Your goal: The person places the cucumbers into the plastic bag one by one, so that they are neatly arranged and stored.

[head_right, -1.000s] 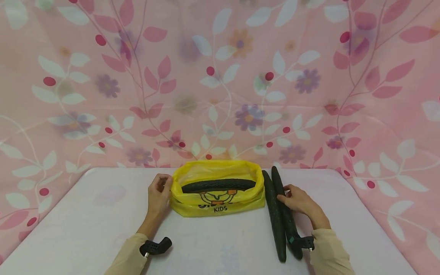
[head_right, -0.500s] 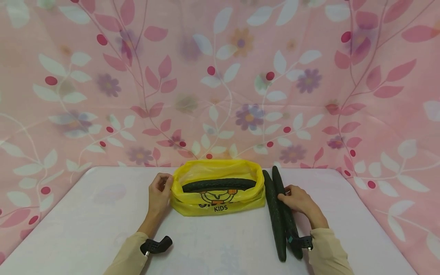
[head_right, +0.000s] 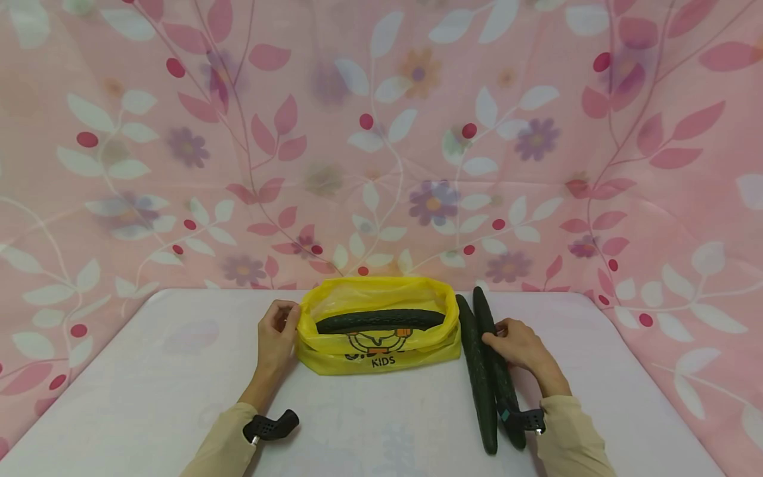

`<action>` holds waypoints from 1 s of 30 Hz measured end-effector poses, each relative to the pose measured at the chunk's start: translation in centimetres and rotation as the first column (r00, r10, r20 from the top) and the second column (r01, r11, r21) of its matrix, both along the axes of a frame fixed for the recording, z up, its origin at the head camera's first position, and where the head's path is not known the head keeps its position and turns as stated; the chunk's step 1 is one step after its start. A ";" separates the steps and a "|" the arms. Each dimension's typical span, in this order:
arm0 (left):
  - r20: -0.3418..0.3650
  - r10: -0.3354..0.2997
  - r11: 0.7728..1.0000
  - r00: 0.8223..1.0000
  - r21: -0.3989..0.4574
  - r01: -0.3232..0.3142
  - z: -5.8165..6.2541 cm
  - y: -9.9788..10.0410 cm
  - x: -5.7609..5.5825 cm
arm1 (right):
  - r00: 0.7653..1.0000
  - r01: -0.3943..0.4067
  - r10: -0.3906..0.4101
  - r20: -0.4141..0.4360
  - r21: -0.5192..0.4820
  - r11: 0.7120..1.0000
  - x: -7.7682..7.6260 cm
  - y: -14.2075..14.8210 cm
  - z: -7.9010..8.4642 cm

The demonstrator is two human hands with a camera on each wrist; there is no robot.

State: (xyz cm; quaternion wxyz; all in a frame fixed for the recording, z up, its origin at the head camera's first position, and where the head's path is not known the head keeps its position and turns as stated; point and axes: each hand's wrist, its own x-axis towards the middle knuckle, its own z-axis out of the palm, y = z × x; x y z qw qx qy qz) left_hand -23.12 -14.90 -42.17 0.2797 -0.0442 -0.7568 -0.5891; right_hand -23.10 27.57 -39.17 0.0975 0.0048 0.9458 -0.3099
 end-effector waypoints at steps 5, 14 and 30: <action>0.007 -0.012 1.000 1.000 0.001 0.012 0.1 0.0 0.0 | 0.999 0.008 -0.010 -0.048 -0.028 1.000 0.1 0.1 0.4; 0.002 -0.017 1.000 1.000 -0.005 0.017 0.2 -0.1 0.1 | 0.988 0.021 -0.031 -0.151 -0.065 0.998 0.4 -0.2 1.7; 0.000 -0.014 1.000 1.000 0.007 0.014 0.4 0.0 0.3 | 0.913 0.088 -0.138 -0.385 -0.146 0.985 1.0 0.0 4.7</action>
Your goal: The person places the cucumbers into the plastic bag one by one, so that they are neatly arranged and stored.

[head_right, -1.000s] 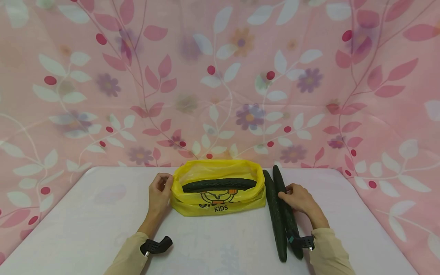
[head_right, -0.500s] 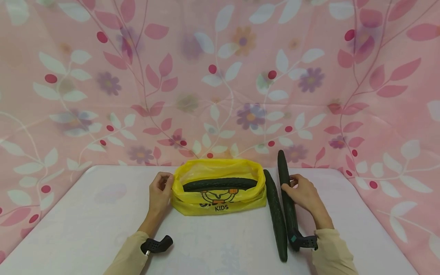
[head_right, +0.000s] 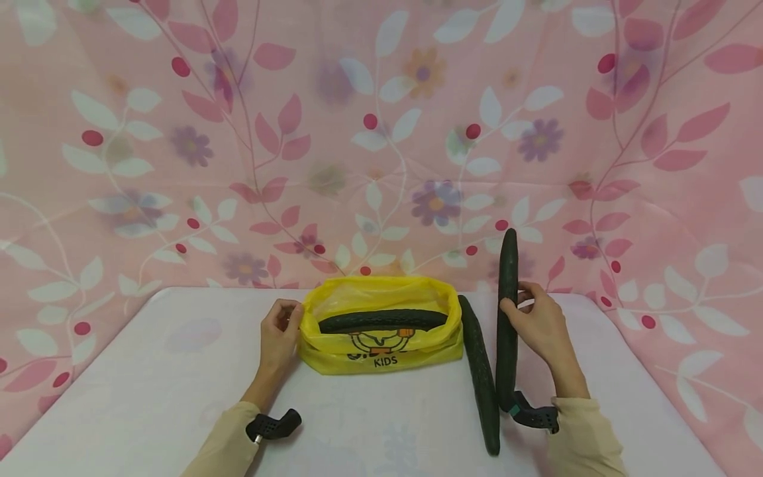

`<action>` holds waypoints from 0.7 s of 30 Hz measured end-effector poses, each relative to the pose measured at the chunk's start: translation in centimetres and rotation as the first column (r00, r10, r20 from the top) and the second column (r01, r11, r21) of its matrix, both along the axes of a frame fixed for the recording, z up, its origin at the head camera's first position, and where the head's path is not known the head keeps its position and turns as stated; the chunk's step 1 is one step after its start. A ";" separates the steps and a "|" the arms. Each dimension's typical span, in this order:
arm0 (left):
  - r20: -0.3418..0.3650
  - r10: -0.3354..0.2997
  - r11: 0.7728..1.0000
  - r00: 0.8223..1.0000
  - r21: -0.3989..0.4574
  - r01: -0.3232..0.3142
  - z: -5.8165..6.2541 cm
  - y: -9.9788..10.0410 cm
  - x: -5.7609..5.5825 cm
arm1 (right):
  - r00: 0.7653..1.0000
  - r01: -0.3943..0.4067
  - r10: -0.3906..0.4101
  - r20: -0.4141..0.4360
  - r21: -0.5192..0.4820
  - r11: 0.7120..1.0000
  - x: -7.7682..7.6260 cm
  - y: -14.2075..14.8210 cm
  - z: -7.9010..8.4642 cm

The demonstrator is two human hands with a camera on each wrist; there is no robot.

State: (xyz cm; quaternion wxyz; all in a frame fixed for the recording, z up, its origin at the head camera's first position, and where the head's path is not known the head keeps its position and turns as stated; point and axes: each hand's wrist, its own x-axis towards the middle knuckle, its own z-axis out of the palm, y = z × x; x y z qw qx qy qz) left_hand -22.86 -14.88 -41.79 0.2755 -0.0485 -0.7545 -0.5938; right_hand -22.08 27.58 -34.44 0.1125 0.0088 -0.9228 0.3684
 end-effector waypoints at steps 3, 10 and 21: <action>0.006 -0.004 1.000 1.000 0.005 0.004 0.0 0.0 0.1 | 0.999 0.018 -0.019 -0.039 -0.030 0.999 0.1 -0.1 0.4; -0.003 0.000 1.000 1.000 0.001 0.000 0.0 0.0 0.0 | 0.985 0.089 -0.100 -0.138 -0.085 0.992 0.2 -0.8 1.1; -0.002 -0.001 1.000 1.000 0.008 0.001 0.0 0.0 0.0 | 0.959 0.095 -0.168 -0.227 -0.299 0.949 -0.2 -1.6 1.6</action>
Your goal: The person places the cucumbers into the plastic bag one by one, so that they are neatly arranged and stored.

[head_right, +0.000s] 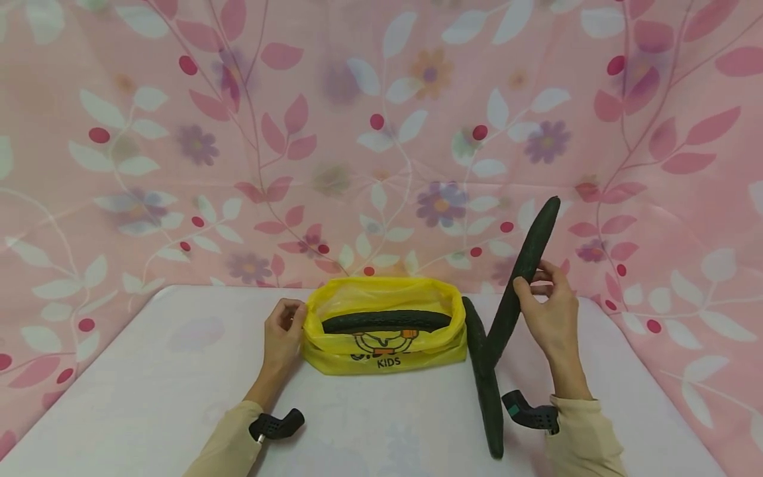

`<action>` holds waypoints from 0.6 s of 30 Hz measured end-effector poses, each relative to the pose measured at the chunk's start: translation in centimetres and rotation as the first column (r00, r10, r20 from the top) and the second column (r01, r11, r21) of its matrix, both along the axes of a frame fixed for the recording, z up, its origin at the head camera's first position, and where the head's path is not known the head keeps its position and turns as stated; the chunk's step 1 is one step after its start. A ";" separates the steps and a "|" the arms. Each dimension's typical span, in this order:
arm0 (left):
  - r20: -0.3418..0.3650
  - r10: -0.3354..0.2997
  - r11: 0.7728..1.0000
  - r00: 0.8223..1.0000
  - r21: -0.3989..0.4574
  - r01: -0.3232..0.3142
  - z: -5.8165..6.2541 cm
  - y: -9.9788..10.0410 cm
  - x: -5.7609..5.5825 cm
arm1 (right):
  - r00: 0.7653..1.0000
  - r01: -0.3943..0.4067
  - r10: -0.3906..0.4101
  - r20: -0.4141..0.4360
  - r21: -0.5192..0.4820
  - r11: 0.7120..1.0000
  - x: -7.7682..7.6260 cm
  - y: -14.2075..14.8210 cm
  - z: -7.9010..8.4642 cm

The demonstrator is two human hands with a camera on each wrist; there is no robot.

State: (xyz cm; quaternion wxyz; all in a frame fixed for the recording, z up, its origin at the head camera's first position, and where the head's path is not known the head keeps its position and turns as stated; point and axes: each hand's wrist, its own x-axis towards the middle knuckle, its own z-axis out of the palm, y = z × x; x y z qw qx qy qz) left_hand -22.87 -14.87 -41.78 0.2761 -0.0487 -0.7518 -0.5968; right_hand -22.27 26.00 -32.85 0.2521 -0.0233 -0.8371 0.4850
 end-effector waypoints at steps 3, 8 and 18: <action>-0.001 -0.002 1.000 1.000 -0.001 0.002 -0.1 -0.1 0.0 | 1.000 -0.005 0.003 -0.020 -0.077 0.997 -0.2 -0.3 0.2; 0.001 -0.006 1.000 1.000 -0.005 0.006 0.1 -0.1 0.0 | 0.997 -0.033 0.013 -0.076 -0.272 0.962 -0.3 -1.1 0.6; -0.002 0.002 1.000 1.000 -0.001 -0.002 0.0 0.0 -0.1 | 0.971 -0.149 0.029 -0.237 -0.510 0.847 -0.6 -2.1 0.9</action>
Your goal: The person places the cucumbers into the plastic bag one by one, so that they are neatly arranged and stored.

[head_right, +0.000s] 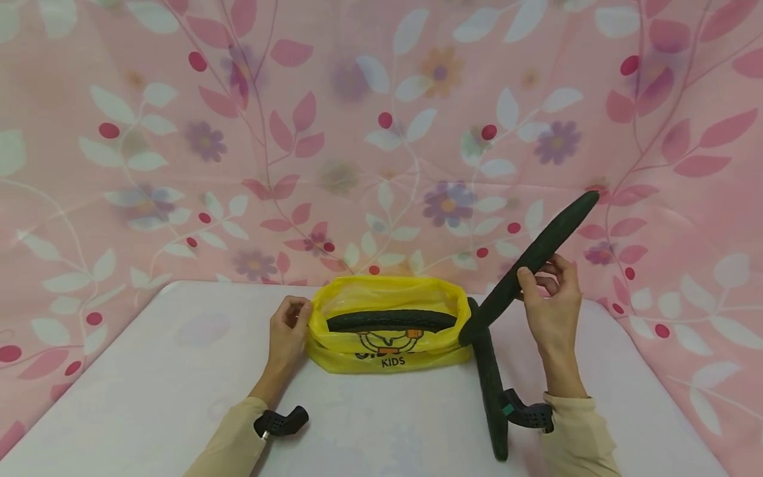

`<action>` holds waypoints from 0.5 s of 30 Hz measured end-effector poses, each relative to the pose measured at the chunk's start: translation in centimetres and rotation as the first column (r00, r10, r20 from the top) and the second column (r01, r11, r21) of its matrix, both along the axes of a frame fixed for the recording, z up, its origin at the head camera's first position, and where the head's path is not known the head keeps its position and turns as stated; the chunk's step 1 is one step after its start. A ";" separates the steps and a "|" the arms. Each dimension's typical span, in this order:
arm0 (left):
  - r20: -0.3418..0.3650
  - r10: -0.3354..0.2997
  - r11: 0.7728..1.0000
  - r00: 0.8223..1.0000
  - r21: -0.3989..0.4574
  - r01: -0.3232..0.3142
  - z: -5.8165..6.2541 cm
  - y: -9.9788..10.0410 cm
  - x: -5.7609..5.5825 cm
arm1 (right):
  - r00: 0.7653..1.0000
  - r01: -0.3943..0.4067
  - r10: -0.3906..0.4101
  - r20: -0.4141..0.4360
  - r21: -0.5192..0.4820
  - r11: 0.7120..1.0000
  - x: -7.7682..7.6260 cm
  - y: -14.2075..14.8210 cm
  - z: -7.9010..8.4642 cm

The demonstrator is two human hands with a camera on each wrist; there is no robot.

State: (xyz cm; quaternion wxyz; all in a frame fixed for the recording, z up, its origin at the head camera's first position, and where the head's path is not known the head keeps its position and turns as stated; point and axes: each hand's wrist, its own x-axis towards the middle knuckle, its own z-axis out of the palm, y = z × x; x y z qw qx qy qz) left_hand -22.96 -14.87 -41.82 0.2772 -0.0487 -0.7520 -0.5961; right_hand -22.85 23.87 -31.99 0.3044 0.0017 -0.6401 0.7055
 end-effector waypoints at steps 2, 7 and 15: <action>-0.008 0.000 1.000 1.000 0.001 0.000 0.0 0.0 0.0 | 0.999 -0.015 0.014 -0.043 -0.032 0.999 -0.2 -0.2 0.0; -0.008 0.002 1.000 1.000 0.001 -0.002 -0.1 0.1 0.0 | 0.990 -0.054 0.045 -0.132 -0.059 0.997 -0.5 -0.7 -0.2; 0.003 -0.007 1.000 1.000 0.006 0.007 0.1 0.0 0.0 | 0.973 -0.076 0.061 -0.221 -0.060 0.995 -0.7 -1.0 0.1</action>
